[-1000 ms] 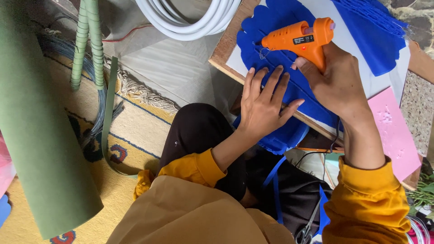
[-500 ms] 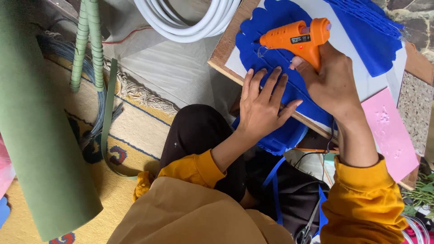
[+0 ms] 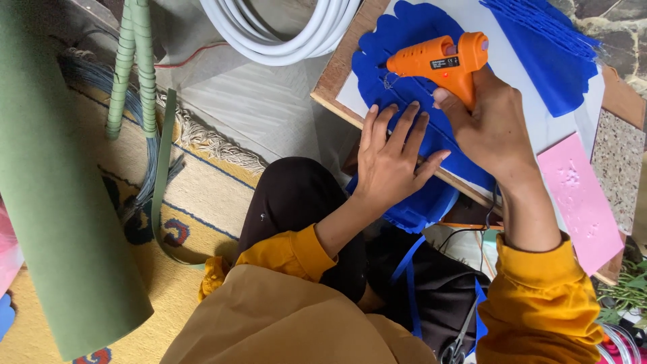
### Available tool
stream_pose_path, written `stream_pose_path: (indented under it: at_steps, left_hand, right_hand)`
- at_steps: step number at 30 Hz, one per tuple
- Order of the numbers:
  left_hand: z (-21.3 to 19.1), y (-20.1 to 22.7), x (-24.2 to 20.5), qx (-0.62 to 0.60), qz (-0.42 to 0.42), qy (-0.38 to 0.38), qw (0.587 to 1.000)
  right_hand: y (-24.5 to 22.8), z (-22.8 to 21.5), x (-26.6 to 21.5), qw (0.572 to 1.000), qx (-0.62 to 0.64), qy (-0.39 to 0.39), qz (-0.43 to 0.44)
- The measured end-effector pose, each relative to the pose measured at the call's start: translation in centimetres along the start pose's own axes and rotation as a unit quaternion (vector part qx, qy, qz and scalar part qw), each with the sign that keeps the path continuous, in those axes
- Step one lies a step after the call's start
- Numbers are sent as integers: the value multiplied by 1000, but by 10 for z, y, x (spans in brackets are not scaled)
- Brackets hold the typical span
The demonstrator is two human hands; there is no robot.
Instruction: Gluing blue sticks or cords onto a fabric base using a hot glue gun to create a pleated or ribbed effect.
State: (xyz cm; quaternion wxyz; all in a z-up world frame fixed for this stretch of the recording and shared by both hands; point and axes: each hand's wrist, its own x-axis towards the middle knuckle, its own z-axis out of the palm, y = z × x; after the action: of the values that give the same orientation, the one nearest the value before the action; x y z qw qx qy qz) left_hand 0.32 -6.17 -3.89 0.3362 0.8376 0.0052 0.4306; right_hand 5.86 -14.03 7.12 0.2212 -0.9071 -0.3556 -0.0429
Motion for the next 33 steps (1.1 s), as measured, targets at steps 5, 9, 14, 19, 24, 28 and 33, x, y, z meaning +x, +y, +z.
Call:
stream_pose_path:
  at_steps: [5, 9, 14, 19, 24, 28, 33]
  left_hand:
    - [0, 0, 0, -6, 1, 2, 1000]
    - [-1, 1, 0, -10, -2, 0, 1000]
    - [-1, 0, 1, -15, 8, 6, 1000]
    - [-3, 2, 1, -11, 24, 15, 1000]
    - [10, -3, -3, 59, 48, 14, 997]
    - [24, -7, -8, 69, 66, 16, 995]
    - [16, -2, -6, 72, 60, -9, 996]
  right_hand:
    - [-5, -2, -3, 1000, 20, 6, 13]
    - [-4, -3, -3, 969, 216, 9, 120]
    - [9, -4, -4, 861, 474, 23, 186]
    - [19, -10, -17, 712, 686, 4, 151]
    - [25, -61, -66, 774, 608, 112, 134]
    - [88, -99, -147, 864, 391, 237, 212]
    - [181, -110, -228, 916, 137, 258, 275]
